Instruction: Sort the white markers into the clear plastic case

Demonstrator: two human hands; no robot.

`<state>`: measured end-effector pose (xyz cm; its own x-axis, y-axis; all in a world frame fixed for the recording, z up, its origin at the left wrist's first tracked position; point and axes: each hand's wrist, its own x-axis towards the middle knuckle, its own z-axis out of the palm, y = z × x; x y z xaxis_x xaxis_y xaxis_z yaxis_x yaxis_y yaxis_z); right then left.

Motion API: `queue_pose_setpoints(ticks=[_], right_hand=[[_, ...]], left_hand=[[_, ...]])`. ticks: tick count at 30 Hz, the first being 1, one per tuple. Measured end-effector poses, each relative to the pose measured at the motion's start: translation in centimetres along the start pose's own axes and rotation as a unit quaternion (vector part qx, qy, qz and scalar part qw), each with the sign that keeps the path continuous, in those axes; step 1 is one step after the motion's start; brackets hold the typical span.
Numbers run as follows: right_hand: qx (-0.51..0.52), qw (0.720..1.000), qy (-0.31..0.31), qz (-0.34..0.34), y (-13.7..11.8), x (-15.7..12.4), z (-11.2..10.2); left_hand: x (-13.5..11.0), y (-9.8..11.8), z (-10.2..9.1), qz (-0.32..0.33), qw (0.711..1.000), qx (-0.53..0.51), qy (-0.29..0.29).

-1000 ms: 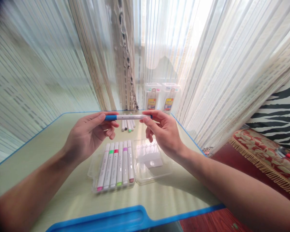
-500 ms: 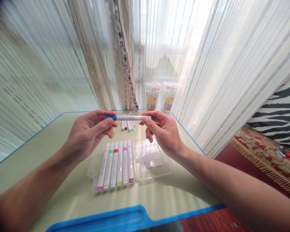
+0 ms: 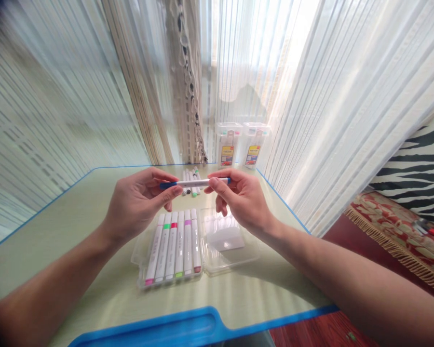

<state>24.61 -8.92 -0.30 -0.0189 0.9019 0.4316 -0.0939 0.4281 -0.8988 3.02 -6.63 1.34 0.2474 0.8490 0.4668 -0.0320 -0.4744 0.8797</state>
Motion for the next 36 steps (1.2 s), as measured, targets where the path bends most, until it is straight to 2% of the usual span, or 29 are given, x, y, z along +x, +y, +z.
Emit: queue_pose_setpoints(ticks=[10,17,29,32,36], right_hand=[[0.005,0.999,-0.008,0.038,-0.07,0.1,-0.14],[0.041,0.999,0.019,0.02,-0.26,0.22,0.08],[0.06,0.997,0.031,0.022,-0.49,0.11,-0.06],[0.056,0.998,0.038,0.017,-0.47,0.19,-0.04],[0.047,0.998,0.048,0.003,-0.31,0.32,-0.02]], left_hand=[[-0.21,-0.39,-0.16,0.008,0.999,0.041,-0.026],[0.19,0.25,-0.07,0.001,1.0,0.007,-0.014],[0.45,-0.19,-0.14,-0.046,0.993,-0.106,0.013],[0.45,-0.2,-0.23,-0.037,0.994,-0.096,0.02],[0.43,-0.12,-0.29,-0.02,0.999,-0.035,0.029]])
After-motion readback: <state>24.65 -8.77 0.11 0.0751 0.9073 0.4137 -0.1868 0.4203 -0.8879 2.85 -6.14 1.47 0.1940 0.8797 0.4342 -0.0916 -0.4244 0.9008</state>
